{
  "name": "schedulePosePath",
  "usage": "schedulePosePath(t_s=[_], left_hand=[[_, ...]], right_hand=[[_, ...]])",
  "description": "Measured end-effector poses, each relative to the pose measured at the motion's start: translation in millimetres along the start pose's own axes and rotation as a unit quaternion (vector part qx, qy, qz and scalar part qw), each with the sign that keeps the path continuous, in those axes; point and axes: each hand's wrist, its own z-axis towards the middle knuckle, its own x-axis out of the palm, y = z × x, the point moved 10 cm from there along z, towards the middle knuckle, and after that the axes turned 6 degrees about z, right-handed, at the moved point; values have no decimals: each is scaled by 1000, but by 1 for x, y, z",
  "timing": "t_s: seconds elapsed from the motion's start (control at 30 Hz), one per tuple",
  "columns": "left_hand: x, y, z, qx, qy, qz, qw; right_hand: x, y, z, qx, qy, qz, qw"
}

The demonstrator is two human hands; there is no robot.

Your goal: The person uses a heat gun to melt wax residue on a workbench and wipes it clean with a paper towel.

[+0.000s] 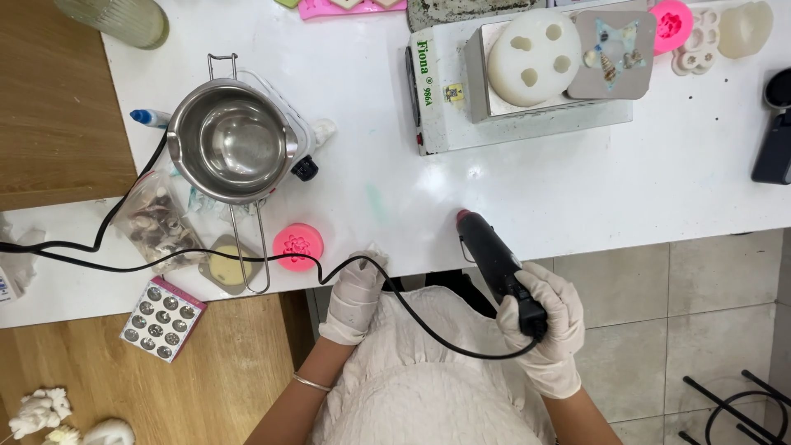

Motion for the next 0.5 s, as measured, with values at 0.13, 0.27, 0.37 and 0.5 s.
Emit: schedulePosePath(t_s=[0.13, 0.27, 0.37, 0.5], left_hand=[[-5, -6, 2, 34, -20, 43, 998], [-10, -11, 2, 42, -27, 33, 998], [-7, -5, 0, 8, 2, 66, 998], [-10, -17, 3, 41, -38, 80, 995]], right_hand=[[-1, 8, 6, 24, 22, 20, 999], [9, 9, 20, 30, 37, 18, 999], [8, 2, 30, 10, 9, -8, 1000], [16, 3, 58, -25, -28, -23, 999]])
